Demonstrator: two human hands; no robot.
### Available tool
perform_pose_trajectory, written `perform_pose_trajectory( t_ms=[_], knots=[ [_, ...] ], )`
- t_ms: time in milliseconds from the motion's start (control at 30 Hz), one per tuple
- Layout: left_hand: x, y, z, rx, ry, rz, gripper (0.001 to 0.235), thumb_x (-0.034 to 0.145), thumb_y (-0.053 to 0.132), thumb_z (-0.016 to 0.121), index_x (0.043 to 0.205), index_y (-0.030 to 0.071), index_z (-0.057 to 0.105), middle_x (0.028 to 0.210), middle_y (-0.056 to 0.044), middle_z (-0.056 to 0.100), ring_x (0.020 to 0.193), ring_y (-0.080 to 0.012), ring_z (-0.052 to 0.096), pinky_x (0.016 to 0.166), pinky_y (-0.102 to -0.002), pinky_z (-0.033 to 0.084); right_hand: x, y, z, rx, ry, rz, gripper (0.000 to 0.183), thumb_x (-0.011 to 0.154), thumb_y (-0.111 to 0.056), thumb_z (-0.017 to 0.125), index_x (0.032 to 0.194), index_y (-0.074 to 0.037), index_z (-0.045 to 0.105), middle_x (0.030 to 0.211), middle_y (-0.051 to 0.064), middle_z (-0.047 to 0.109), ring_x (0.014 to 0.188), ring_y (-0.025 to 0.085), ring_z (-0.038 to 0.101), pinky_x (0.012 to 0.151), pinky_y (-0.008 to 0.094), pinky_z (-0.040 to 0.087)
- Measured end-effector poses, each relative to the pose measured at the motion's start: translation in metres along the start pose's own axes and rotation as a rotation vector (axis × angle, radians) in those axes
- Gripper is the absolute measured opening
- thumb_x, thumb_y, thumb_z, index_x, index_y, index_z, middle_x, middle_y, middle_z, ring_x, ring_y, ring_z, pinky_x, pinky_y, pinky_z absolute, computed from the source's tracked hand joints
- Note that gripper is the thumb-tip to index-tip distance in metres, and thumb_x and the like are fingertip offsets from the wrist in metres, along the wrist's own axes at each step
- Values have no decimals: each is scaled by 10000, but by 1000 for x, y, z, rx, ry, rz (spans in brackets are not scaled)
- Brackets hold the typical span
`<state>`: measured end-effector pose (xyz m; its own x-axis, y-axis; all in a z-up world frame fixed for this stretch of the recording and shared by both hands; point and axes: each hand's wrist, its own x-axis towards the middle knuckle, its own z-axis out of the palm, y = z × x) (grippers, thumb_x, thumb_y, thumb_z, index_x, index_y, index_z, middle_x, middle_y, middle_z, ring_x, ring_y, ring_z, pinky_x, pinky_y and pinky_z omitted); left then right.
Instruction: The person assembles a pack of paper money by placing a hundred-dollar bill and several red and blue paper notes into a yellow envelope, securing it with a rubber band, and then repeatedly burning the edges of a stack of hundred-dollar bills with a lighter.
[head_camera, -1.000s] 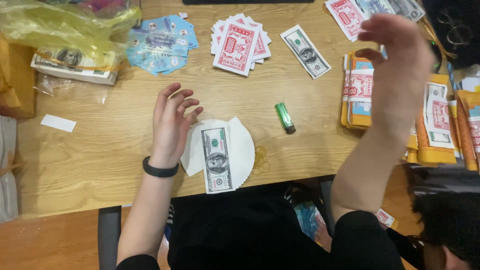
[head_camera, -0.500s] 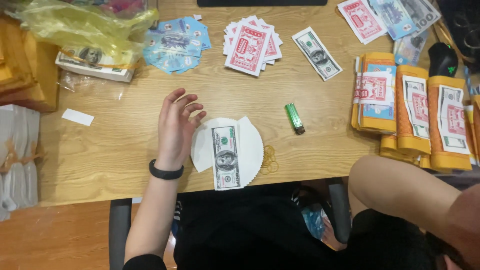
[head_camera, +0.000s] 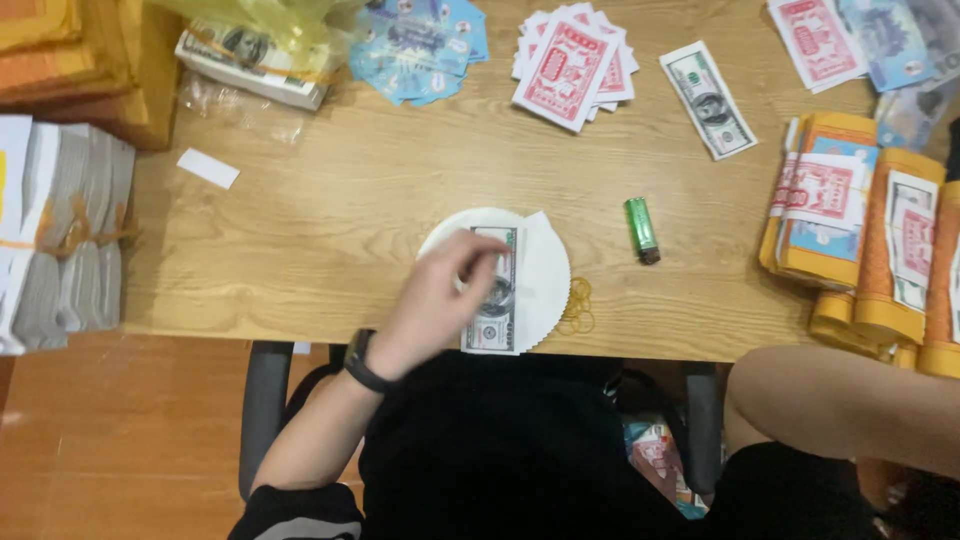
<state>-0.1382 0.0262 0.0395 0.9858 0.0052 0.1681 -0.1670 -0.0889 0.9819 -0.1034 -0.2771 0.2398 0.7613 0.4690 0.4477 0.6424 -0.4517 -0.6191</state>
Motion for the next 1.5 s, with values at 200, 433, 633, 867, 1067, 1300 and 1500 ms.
perform_pose_trajectory(
  t_ms=[200,433,633,867,1067,1300,1500],
  knots=[
    [-46,-32,43,841,15,495,142,877,98,599,978,21,661,865,-112,557,831,-274,582,688,-333,480,30,52,138,246,-112,-85,213,961,-100,506,995,29,672,974,192,646,968,326,574,931,390,438],
    [-47,-60,49,1007,14,573,174,884,69,569,1027,5,646,899,-124,547,860,-265,568,674,-318,450,14,118,200,-187,-456,222,250,945,-130,572,1145,-26,681,1088,163,589,1064,341,559,919,433,463],
    [-45,-51,47,991,7,591,164,861,21,600,1007,-23,660,875,-147,555,846,-292,585,664,-332,453,12,117,204,-56,-453,258,274,890,-57,568,1126,1,695,1017,178,614,959,336,593,852,437,484],
    [-45,-48,46,973,17,589,166,852,16,625,1005,-30,668,880,-157,571,852,-288,593,672,-336,468,12,107,198,21,-381,276,255,895,-45,573,1106,-50,716,998,127,637,833,230,604,782,366,512],
    [-46,-51,46,979,-6,582,183,855,10,595,1018,-28,668,891,-152,559,840,-284,584,662,-337,455,14,114,202,2,-390,290,279,888,-46,560,1116,-43,720,988,129,639,836,247,619,778,377,513],
    [-46,-48,46,964,-32,566,191,859,6,594,1027,-45,669,903,-165,569,846,-287,592,653,-335,458,16,118,209,40,-394,281,303,863,-40,550,1113,-30,720,975,139,639,840,261,618,769,380,500],
    [-46,-48,45,959,-24,569,192,864,21,579,1028,-38,660,897,-156,553,847,-294,580,655,-340,451,19,121,212,84,-375,268,279,866,-42,550,1092,-24,712,991,148,649,868,270,625,774,372,501]
  ],
)
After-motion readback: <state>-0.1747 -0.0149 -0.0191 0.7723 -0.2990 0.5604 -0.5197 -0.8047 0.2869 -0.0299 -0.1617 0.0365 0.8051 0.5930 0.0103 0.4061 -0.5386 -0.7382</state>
